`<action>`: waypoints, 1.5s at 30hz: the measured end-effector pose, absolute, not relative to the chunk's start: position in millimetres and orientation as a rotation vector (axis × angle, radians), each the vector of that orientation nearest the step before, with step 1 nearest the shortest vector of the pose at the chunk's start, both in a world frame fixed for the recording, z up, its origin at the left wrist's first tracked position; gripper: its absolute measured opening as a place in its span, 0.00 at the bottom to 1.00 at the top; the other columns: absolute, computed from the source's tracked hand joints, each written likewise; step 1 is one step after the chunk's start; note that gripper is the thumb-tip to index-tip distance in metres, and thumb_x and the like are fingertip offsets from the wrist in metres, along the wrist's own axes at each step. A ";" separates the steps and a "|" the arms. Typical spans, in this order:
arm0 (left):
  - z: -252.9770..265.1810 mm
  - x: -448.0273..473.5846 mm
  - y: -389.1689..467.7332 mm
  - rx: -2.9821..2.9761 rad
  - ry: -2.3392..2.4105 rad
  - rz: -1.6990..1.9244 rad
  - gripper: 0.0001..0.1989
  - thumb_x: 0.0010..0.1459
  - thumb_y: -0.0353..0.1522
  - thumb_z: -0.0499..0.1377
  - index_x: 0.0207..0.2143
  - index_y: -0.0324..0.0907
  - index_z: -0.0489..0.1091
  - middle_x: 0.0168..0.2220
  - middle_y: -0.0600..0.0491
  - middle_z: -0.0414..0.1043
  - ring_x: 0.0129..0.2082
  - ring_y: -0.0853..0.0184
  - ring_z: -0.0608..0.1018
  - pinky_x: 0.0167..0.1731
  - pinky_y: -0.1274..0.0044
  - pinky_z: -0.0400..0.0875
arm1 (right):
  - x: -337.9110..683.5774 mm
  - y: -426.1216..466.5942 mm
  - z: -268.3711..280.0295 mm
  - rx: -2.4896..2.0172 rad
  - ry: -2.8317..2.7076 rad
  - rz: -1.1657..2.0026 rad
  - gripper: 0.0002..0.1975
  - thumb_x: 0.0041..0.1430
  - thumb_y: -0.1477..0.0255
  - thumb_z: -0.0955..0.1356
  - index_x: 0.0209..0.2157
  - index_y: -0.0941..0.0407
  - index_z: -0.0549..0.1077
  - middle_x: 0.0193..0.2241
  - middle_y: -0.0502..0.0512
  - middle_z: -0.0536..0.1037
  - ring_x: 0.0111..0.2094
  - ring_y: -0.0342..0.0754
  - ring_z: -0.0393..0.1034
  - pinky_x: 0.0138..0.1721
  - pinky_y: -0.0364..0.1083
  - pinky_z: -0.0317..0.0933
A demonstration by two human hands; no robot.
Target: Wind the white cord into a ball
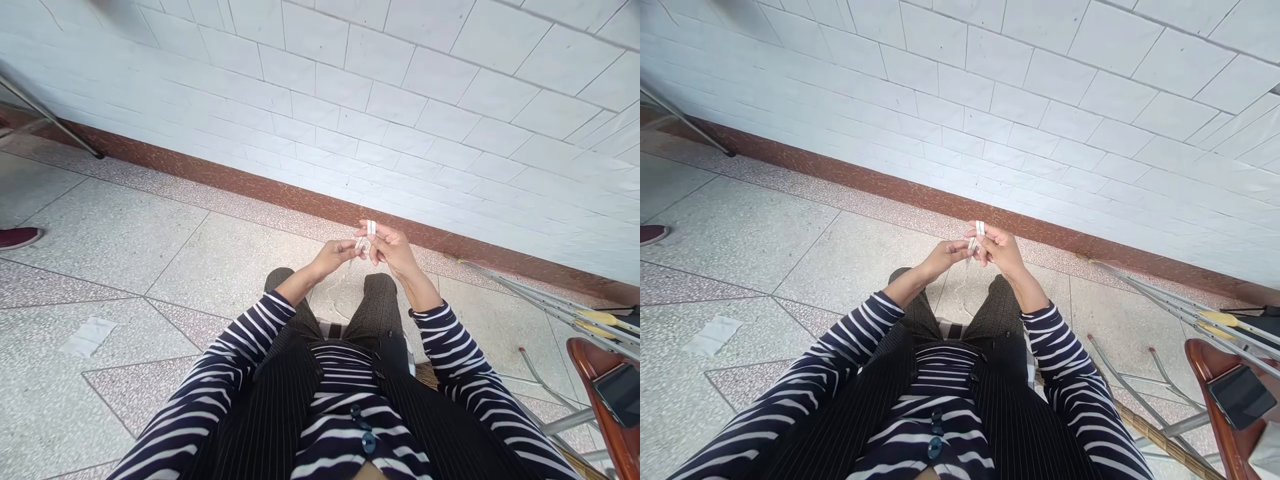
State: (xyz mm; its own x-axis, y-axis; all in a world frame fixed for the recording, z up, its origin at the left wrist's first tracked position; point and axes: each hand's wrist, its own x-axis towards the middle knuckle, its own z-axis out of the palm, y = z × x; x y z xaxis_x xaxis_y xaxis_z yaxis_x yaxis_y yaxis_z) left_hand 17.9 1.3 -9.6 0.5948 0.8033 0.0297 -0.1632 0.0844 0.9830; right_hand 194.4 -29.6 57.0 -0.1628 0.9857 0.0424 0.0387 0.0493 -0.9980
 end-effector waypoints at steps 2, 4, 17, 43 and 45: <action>-16.2 16.8 -3.9 1.318 0.680 0.744 0.17 0.56 0.44 0.66 0.32 0.38 0.79 0.35 0.48 0.81 0.40 0.64 0.79 0.46 0.73 0.68 | 193.7 -28.8 55.7 -1.172 -1.379 1.186 0.24 0.60 0.57 0.70 0.56 0.48 0.75 0.48 0.58 0.82 0.16 0.36 0.66 0.15 0.41 0.49; -20.7 14.1 -11.0 1.308 0.702 0.689 0.18 0.55 0.45 0.66 0.30 0.38 0.79 0.31 0.48 0.80 0.37 0.63 0.79 0.44 0.72 0.69 | 194.7 -27.5 50.6 -1.231 -1.379 1.101 0.27 0.61 0.55 0.69 0.59 0.48 0.72 0.50 0.58 0.81 0.16 0.37 0.67 0.15 0.42 0.53; -3.2 -9.1 -31.8 1.201 0.621 0.696 0.20 0.59 0.47 0.63 0.33 0.38 0.78 0.28 0.48 0.79 0.33 0.65 0.79 0.42 0.73 0.68 | 197.7 -23.2 -2.5 -1.587 -1.646 0.648 0.24 0.70 0.57 0.58 0.62 0.46 0.68 0.53 0.53 0.80 0.17 0.40 0.66 0.32 0.48 0.68; -54.1 -1.5 17.3 1.603 1.160 0.687 0.14 0.59 0.38 0.60 0.31 0.37 0.79 0.33 0.50 0.80 0.36 0.63 0.79 0.40 0.75 0.68 | 184.1 -72.2 -12.0 -1.145 -1.273 1.574 0.21 0.61 0.57 0.69 0.49 0.58 0.79 0.25 0.47 0.72 0.18 0.38 0.65 0.21 0.41 0.54; -56.0 1.1 6.8 1.602 1.066 0.824 0.14 0.62 0.36 0.58 0.43 0.38 0.79 0.44 0.48 0.80 0.45 0.62 0.79 0.46 0.73 0.69 | 183.8 -71.0 -10.5 -1.149 -1.224 1.566 0.21 0.62 0.57 0.70 0.49 0.57 0.78 0.25 0.47 0.73 0.18 0.37 0.66 0.21 0.40 0.54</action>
